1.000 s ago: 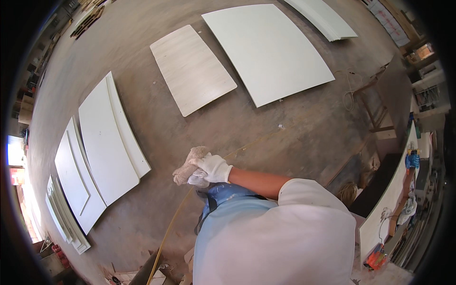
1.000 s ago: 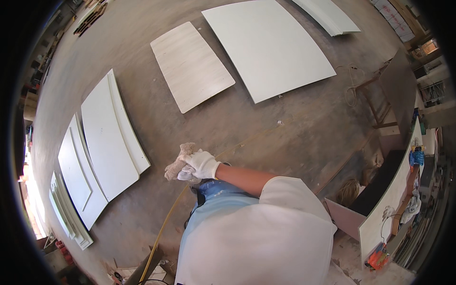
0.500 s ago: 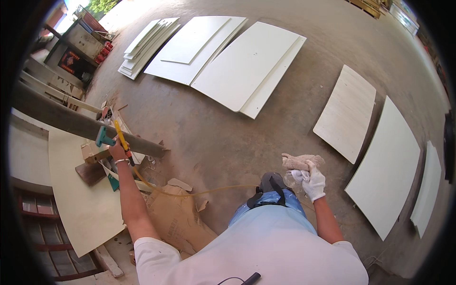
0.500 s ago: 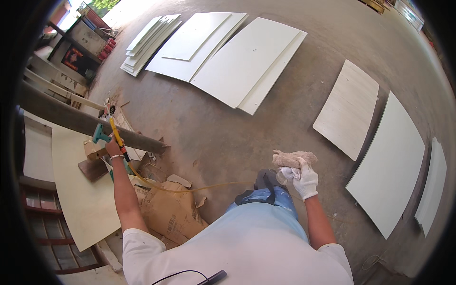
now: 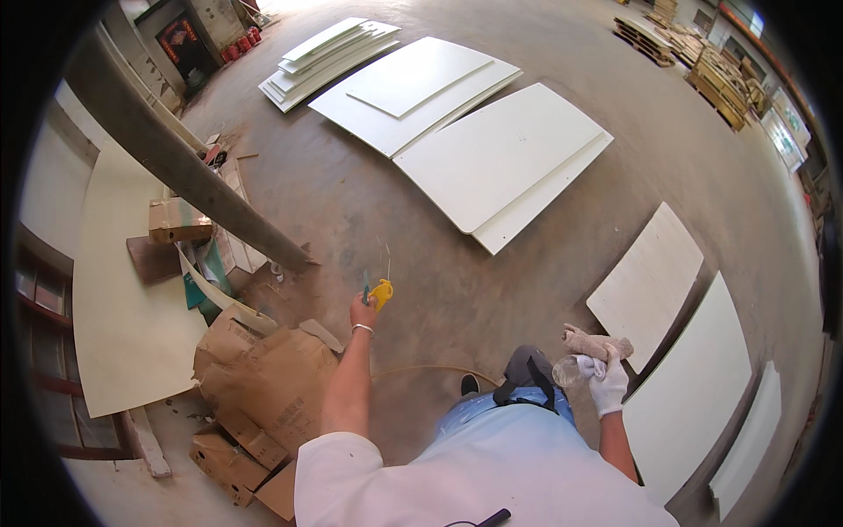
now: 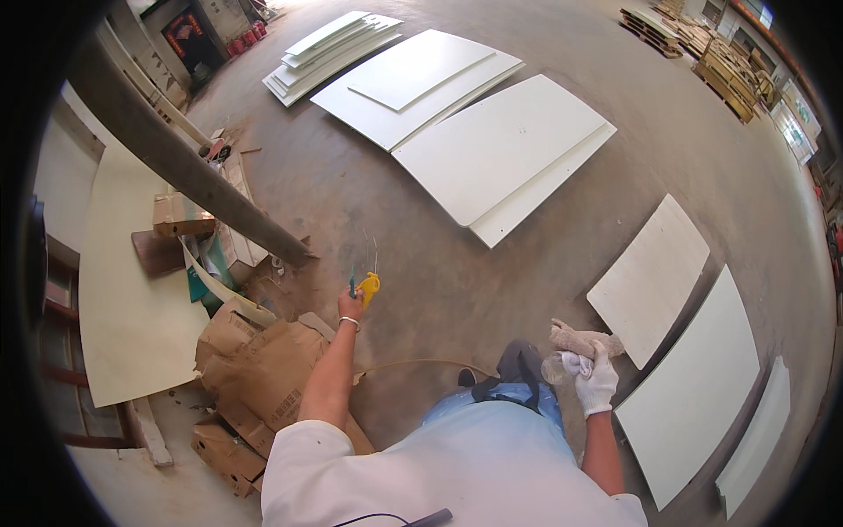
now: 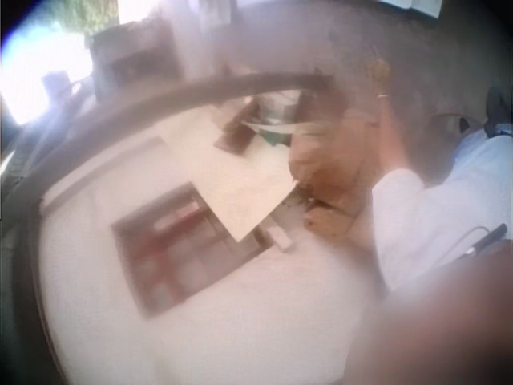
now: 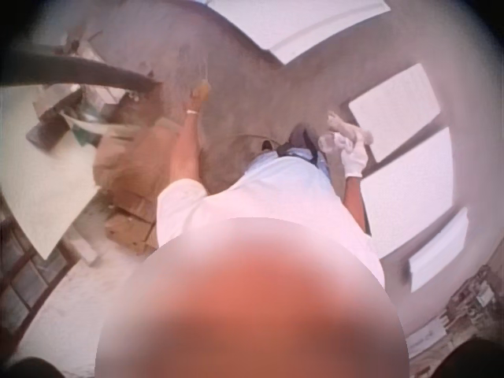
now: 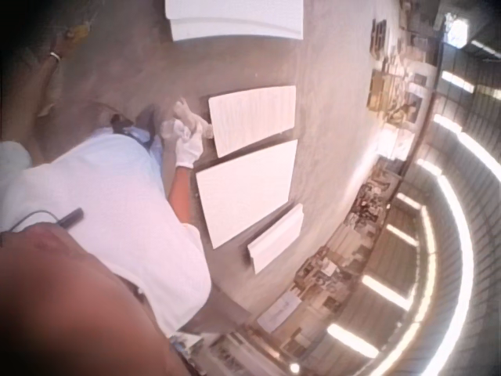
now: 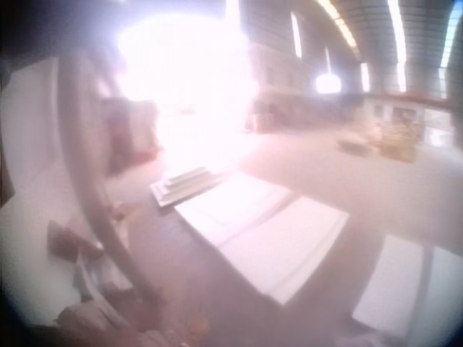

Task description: The person puts on gloves, then uses a squeegee, an air blower, and a cloth to clean several white panels laid on the floor. The person wipes the panels and uses the blower to remove dust or debris.

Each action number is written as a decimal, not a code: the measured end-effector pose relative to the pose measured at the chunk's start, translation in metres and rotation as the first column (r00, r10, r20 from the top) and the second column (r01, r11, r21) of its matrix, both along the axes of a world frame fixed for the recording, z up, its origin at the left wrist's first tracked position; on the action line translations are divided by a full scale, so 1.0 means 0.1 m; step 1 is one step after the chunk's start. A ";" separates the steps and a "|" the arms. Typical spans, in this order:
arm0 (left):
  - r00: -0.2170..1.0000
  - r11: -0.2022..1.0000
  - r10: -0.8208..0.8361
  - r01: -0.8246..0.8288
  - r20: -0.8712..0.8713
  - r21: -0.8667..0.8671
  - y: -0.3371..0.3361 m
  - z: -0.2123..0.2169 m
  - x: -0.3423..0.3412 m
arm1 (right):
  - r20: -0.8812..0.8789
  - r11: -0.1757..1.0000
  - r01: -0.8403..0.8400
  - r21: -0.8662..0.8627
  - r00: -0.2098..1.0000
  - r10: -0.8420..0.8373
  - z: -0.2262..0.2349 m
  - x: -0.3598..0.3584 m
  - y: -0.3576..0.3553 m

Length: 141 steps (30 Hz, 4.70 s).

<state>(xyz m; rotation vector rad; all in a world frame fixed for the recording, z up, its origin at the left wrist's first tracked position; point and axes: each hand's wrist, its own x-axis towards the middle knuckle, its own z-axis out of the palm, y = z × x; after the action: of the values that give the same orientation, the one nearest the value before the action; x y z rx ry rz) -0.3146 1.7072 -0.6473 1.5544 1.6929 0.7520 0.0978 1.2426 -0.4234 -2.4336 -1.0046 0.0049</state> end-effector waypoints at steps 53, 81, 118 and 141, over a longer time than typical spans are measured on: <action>0.994 0.659 -0.110 0.056 -0.023 -0.750 3.57 -1.62 1.01 | -0.181 0.965 0.175 -0.195 0.961 -0.210 -0.02 0.07 5.10; 0.909 0.401 -0.327 0.381 0.258 -0.833 1.52 -0.46 4.03 | -0.246 0.750 0.656 -0.082 0.716 -0.653 -0.59 0.67 2.04; 0.598 0.239 -0.712 0.698 0.367 -0.675 0.56 -0.34 9.38 | -0.259 0.359 0.916 -0.179 0.308 -0.915 -0.31 4.14 1.23; 0.574 0.231 -0.768 0.662 0.285 -0.713 0.89 -0.34 9.12 | -0.195 0.594 0.804 -0.019 0.580 -0.791 -0.14 4.72 1.39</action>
<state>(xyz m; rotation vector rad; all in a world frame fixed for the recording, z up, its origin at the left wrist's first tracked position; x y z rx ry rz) 0.5972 1.7962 -0.6816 1.4701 0.8766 -0.5667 0.5699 1.3820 -0.4377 -2.5376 0.2584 -0.1136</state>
